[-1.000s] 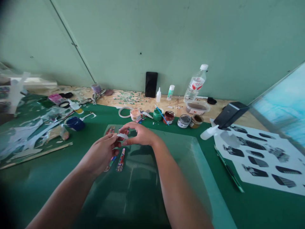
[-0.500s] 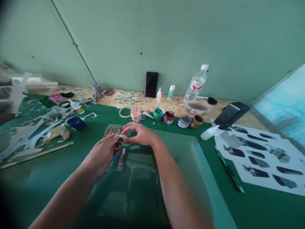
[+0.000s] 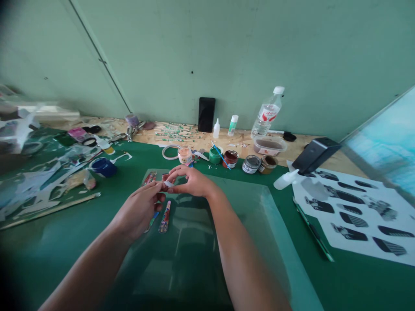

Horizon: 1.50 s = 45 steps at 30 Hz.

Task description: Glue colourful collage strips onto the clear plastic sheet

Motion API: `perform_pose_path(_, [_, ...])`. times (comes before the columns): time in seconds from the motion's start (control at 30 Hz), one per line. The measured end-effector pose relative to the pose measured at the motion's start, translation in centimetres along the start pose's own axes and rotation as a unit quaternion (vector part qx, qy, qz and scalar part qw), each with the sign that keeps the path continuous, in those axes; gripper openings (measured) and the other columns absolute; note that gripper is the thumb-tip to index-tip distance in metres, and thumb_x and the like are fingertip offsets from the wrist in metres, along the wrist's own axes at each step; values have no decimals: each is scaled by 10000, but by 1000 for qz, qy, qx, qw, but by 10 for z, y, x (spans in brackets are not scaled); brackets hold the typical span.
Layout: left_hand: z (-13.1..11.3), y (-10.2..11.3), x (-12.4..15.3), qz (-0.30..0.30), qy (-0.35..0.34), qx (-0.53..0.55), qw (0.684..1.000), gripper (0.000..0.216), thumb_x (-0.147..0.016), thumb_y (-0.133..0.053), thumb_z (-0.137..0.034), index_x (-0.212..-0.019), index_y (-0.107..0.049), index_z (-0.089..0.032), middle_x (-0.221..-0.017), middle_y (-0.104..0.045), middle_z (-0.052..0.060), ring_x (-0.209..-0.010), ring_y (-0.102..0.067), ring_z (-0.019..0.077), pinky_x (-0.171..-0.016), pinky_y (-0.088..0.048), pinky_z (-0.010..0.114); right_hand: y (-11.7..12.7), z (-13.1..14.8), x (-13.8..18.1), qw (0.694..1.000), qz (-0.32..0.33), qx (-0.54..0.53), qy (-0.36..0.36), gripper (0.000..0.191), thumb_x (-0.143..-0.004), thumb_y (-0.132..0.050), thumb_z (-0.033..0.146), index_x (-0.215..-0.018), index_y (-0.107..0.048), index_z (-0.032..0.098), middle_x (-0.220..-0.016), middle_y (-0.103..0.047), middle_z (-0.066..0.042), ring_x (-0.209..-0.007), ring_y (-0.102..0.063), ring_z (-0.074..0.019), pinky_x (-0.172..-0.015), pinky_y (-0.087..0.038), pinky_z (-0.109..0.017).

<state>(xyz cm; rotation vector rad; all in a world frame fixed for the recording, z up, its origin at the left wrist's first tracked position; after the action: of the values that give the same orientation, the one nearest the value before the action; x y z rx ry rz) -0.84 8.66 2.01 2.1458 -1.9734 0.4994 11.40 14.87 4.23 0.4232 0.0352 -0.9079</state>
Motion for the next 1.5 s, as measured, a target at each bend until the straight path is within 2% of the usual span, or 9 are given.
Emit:
perform_pose_path(0.1, [-4,6,2,-25,-7,-27,999,331,-737,-624,-510,-832,-642,-195,-826,-577,-19,-608,-434,88,-503,-315,219,4,-2,1,1000,-17,-10,-12,249,-754,-835,380,-956,-761,253,-1211,-633,-54,-1161,-576,-239,-969,-437,-398])
perform_pose_path(0.2, [-15,14,3,-58,-80,-147,984,345,-790,-591,-522,-899,-654,-201,-801,-584,-18,-596,-443,103,-544,-366,242,8,-8,2,998,-38,-40,-30,254,-738,-841,362,-953,-755,259,-1248,-620,-45,-1180,-568,-243,-938,-422,-390])
perform_pose_path(0.3, [-30,8,6,-72,-199,-322,923,368,-804,-640,-457,-1064,-687,-202,-962,-643,30,-664,-492,130,-671,-452,298,11,-16,3,993,-59,-88,-41,244,-736,-837,349,-951,-753,270,-1292,-604,-35,-1215,-556,-248,-936,-411,-386])
perform_pose_path(0.37, [-32,-2,7,-72,-244,-385,887,431,-814,-659,-433,-1175,-677,-197,-1066,-644,61,-716,-515,149,-756,-483,338,14,-21,4,988,-78,-126,-42,242,-729,-843,355,-939,-758,271,-1303,-606,-38,-1251,-536,-258,-935,-419,-383])
perform_pose_path(0.4, [-32,-6,7,-70,-256,-395,880,459,-821,-664,-426,-1214,-664,-190,-1082,-641,70,-743,-527,158,-788,-492,350,15,-22,5,985,-87,-145,-40,241,-725,-847,358,-932,-760,271,-1300,-609,-40,-1269,-523,-263,-933,-427,-382])
perform_pose_path(0.5, [-31,-16,4,-82,-274,-382,879,496,-811,-707,-390,-1255,-648,-178,-1078,-629,75,-800,-561,172,-819,-512,351,18,-23,5,975,-105,-194,-25,226,-712,-862,343,-907,-769,276,-1260,-620,-45,-1297,-497,-262,-949,-442,-383])
perform_pose_path(0.67, [-30,-22,0,-110,-288,-339,889,403,-788,-744,-318,-1167,-690,-195,-1071,-619,54,-768,-565,143,-766,-522,307,18,-23,5,965,-109,-236,-24,225,-692,-880,345,-879,-778,272,-1233,-624,-53,-1267,-508,-258,-942,-462,-381])
perform_pose_path(1.0, [-28,-23,-2,-104,-309,-308,894,213,-818,-707,-302,-1006,-708,-201,-900,-614,3,-715,-535,128,-695,-474,273,17,-26,6,965,-91,-241,-37,249,-707,-872,361,-917,-781,263,-1251,-626,-55,-1241,-521,-255,-942,-443,-377])
perform_pose_path(1.5, [-28,-22,-2,-103,-314,-296,896,163,-821,-698,-307,-939,-718,-196,-876,-630,7,-686,-536,125,-675,-457,260,16,-26,7,968,-78,-234,-46,338,-666,-893,413,-924,-769,235,-1265,-639,-68,-1222,-551,-253,-997,-442,-387])
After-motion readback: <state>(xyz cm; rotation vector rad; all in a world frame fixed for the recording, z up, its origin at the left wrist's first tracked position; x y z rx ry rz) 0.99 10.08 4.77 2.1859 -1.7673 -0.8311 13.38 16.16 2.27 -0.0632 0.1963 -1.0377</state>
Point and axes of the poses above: each hand's wrist, its own x-axis away from the middle knuckle, its own y-axis out of the back of the hand, z = x × y, the point moved 9 cm from there along -x, towards the middle knuckle
